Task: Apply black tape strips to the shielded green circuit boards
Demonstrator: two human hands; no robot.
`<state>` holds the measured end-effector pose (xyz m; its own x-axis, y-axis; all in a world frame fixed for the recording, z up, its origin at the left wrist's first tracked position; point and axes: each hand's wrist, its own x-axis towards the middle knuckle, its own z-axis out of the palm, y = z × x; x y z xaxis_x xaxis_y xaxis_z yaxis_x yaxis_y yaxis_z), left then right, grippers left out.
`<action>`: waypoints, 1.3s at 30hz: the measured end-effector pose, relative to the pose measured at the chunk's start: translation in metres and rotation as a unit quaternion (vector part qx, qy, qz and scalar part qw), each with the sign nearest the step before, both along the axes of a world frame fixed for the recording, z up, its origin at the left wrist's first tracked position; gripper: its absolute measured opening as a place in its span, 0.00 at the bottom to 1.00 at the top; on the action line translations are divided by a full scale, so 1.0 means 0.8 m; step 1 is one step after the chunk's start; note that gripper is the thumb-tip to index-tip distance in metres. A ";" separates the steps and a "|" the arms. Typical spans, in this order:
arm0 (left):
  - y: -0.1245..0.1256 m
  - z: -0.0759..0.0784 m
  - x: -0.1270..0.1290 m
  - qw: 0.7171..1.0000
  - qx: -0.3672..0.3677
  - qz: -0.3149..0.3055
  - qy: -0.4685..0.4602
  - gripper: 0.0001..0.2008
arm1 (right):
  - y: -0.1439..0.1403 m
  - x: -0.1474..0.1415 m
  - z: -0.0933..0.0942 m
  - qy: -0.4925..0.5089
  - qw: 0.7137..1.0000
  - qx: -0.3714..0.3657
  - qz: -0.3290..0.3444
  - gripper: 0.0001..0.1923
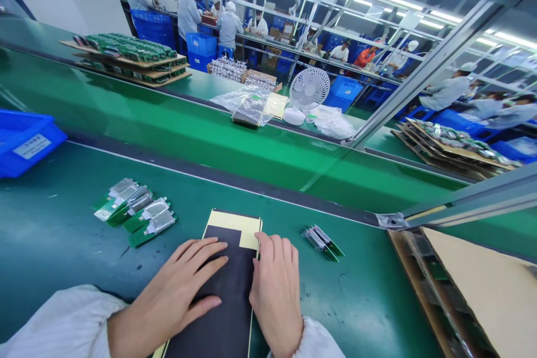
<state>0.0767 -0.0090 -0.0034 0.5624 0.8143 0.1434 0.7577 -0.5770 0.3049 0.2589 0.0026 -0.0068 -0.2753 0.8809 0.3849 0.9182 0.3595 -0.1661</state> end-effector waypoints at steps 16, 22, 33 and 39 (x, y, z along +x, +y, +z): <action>0.002 -0.002 0.000 1.000 0.002 -0.008 -0.009 0.20 | 0.025 0.020 0.001 0.172 0.981 -0.084 0.007 0.11; 0.001 0.004 -0.006 0.999 0.014 0.042 -0.026 0.19 | 0.023 0.021 0.011 0.326 0.936 -0.128 -0.009 0.10; 0.028 0.009 -0.084 0.965 0.021 0.260 -0.013 0.06 | 0.006 0.006 0.026 0.656 0.692 -0.288 -0.086 0.23; 0.022 0.018 -0.051 0.957 -0.085 0.227 -0.158 0.15 | -0.005 -0.009 0.038 0.702 0.647 -0.285 -0.088 0.22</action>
<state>0.0356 0.0087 0.0109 0.0948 0.9913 0.0909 0.7725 -0.1309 0.6214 0.2514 -0.0014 0.0235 0.1181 0.9598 -0.2545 -0.2635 -0.2168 -0.9400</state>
